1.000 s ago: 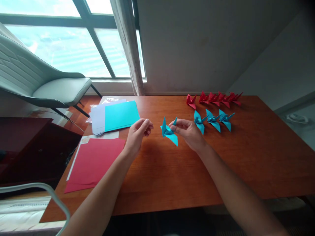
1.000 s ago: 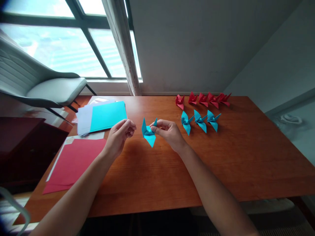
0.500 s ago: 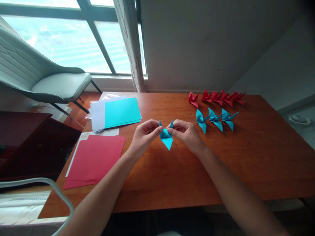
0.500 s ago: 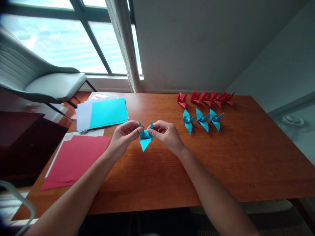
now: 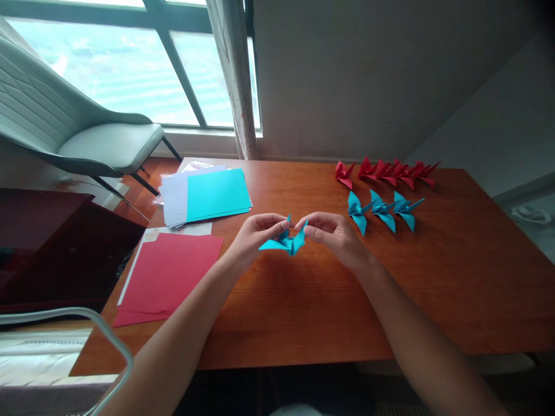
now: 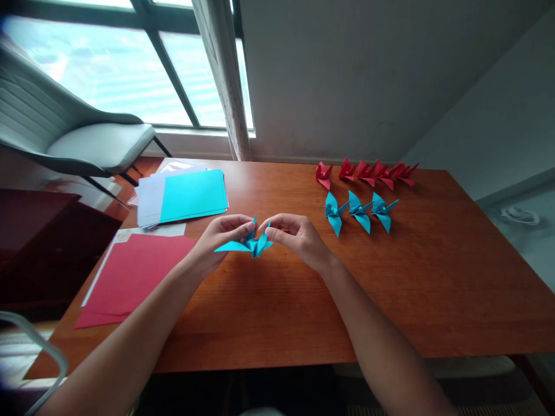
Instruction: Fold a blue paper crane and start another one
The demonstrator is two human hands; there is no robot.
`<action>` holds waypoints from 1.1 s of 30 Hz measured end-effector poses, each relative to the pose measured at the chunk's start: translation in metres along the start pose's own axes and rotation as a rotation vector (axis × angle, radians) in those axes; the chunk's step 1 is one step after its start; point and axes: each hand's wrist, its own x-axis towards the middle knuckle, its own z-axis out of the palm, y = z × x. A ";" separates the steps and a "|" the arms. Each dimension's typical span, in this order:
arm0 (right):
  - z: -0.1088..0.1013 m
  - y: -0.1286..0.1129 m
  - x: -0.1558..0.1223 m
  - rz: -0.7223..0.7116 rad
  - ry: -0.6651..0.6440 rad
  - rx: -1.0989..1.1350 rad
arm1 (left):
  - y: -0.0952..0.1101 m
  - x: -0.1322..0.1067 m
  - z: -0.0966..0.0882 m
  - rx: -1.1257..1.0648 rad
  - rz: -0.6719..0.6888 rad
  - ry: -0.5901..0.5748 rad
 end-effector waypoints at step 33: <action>0.020 0.006 0.001 -0.210 0.261 -0.162 | -0.004 -0.006 0.021 0.370 0.316 0.136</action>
